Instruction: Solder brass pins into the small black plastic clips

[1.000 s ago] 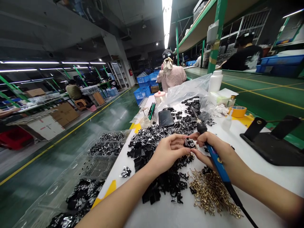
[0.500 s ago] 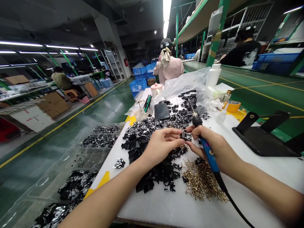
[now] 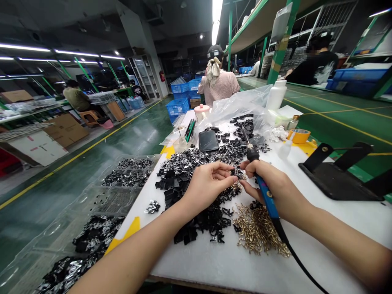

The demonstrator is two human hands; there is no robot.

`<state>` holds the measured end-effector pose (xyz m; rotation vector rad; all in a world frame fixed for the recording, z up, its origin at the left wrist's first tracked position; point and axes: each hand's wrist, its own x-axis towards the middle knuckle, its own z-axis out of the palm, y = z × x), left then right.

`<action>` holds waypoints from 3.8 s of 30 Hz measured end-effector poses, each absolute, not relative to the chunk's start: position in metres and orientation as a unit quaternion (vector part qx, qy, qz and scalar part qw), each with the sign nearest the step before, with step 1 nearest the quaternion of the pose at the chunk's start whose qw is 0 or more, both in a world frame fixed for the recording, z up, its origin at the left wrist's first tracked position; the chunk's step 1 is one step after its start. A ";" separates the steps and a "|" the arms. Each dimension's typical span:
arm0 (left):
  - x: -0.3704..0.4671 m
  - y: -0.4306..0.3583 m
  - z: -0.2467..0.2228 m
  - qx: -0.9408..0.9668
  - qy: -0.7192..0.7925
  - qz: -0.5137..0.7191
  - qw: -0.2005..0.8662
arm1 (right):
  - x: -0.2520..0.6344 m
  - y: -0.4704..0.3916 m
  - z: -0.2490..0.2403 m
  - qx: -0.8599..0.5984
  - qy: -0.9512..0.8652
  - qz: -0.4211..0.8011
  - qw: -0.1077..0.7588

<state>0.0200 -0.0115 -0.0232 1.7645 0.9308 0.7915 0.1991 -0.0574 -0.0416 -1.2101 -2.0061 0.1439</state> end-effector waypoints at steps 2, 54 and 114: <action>0.021 -0.011 -0.022 0.712 0.382 0.317 0.497 | 0.199 -0.057 -0.042 -0.477 -0.789 0.052 0.383; 0.021 -0.004 -0.021 0.546 0.410 0.277 0.676 | 0.193 -0.062 -0.038 -0.411 -0.812 0.002 0.414; 0.015 -0.012 -0.013 0.764 0.333 0.389 0.394 | 0.201 -0.056 -0.037 -0.431 -0.681 0.291 0.516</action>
